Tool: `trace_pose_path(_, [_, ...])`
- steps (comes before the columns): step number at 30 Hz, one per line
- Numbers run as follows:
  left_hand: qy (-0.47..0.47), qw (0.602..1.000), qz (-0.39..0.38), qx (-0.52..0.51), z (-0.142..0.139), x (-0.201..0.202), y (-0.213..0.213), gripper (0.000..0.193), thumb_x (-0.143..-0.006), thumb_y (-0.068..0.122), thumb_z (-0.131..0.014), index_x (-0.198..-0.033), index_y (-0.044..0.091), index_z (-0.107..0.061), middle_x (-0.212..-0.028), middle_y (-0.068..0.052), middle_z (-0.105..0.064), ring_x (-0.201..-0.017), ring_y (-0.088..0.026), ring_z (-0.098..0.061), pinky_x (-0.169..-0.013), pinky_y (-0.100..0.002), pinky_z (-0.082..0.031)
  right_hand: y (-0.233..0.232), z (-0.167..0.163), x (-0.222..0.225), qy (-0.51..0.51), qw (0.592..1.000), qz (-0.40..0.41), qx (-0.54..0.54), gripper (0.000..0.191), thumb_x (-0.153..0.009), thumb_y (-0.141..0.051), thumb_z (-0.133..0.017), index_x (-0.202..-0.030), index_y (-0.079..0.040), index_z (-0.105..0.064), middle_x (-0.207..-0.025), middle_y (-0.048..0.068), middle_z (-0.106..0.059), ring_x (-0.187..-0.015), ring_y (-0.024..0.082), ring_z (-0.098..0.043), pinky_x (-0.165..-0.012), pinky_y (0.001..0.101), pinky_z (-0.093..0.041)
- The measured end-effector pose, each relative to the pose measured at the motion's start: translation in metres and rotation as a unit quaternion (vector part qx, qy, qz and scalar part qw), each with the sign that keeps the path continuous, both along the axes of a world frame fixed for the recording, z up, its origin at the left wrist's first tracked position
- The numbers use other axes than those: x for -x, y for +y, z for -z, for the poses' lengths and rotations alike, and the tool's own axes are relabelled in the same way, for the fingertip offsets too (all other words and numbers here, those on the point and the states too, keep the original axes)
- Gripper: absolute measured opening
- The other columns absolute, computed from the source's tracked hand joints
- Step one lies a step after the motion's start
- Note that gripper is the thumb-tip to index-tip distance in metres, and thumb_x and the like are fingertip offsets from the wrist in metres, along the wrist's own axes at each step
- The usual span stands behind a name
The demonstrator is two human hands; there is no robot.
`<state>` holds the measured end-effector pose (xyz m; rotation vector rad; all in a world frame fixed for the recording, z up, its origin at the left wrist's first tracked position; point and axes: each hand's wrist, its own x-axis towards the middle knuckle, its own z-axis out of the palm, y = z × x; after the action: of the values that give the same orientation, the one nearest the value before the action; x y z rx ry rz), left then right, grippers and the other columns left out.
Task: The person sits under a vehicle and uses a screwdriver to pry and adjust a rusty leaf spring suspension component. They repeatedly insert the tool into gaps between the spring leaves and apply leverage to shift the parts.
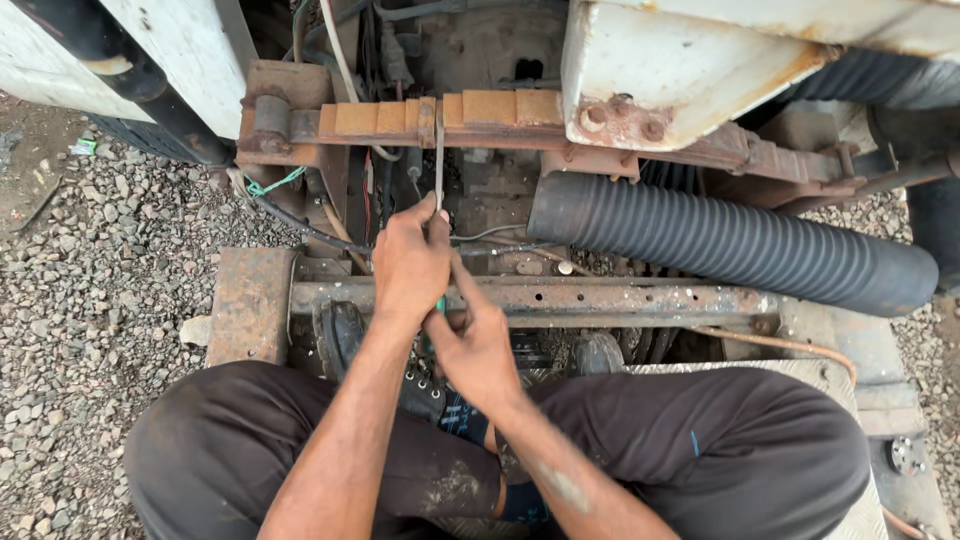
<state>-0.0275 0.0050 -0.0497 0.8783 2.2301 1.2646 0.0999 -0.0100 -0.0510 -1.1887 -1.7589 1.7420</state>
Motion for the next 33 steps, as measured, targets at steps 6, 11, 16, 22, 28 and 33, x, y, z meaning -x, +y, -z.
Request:
trace_pose_path(6, [0.052,0.998,0.007,0.034,-0.005,-0.018,-0.011,0.033,-0.096,0.022,-0.057,-0.121,0.004,-0.071,-0.094,-0.029,-0.073,-0.091,-0.049,-0.069,-0.081,-0.055,-0.052,-0.006,0.008,-0.015,0.111,0.993,-0.029,0.002,0.077,-0.093,0.006,-0.058,-0.162,-0.002,-0.028,-0.08,0.009,-0.074,-0.066,0.007,-0.066,-0.054,0.0248,-0.052])
trace_pose_path(11, [-0.034,0.994,0.045,0.091,0.006,-0.024,-0.007,0.03,-0.097,0.027,-0.056,-0.11,0.005,-0.072,-0.091,-0.026,-0.074,-0.09,-0.045,-0.072,-0.083,-0.053,-0.053,-0.012,0.004,-0.012,0.132,0.978,0.069,0.148,0.068,-0.099,0.0,-0.05,-0.163,-0.015,-0.031,-0.08,0.003,-0.061,-0.054,0.005,-0.052,-0.042,0.0242,-0.044])
trace_pose_path(16, [-0.043,0.997,0.048,0.051,0.016,-0.027,-0.001,0.031,-0.098,0.03,-0.057,-0.103,0.003,-0.072,-0.09,-0.025,-0.073,-0.091,-0.045,-0.07,-0.08,-0.052,-0.053,-0.007,0.0,-0.013,0.108,0.972,0.102,0.182,0.062,-0.101,-0.009,-0.045,-0.161,-0.023,-0.035,-0.069,-0.001,-0.051,-0.044,0.004,-0.043,-0.033,0.0222,-0.035])
trace_pose_path(22, [-0.092,0.995,0.033,0.035,0.01,-0.025,0.004,0.031,-0.099,0.029,-0.057,-0.104,0.001,-0.07,-0.078,-0.02,-0.073,-0.074,-0.034,-0.074,-0.073,-0.045,-0.054,0.015,0.002,-0.018,0.079,0.989,0.072,0.099,0.054,-0.102,-0.01,-0.05,-0.156,-0.016,-0.048,-0.068,0.0,-0.055,-0.044,0.005,-0.043,-0.035,0.0227,-0.034])
trace_pose_path(28, [-0.153,0.984,0.073,-0.046,0.012,-0.025,0.009,0.027,-0.098,0.019,-0.06,-0.113,0.001,-0.071,-0.075,-0.01,-0.077,-0.069,-0.019,-0.074,-0.066,-0.035,-0.056,0.052,0.003,-0.038,0.06,0.986,-0.015,-0.153,0.048,-0.1,-0.004,-0.062,-0.148,-0.008,-0.057,-0.111,0.005,-0.077,-0.081,0.003,-0.06,-0.067,0.0204,-0.052])
trace_pose_path(33, [-0.214,0.965,0.12,-0.091,0.009,-0.029,0.009,0.031,-0.1,0.013,-0.057,-0.126,0.0,-0.064,-0.082,-0.007,-0.079,-0.071,-0.014,-0.074,-0.059,-0.028,-0.055,0.091,-0.009,-0.069,-0.073,0.972,0.011,-0.223,0.041,-0.089,-0.008,-0.076,-0.13,-0.009,-0.072,-0.101,0.006,-0.081,-0.079,0.005,-0.065,-0.072,0.0213,-0.054])
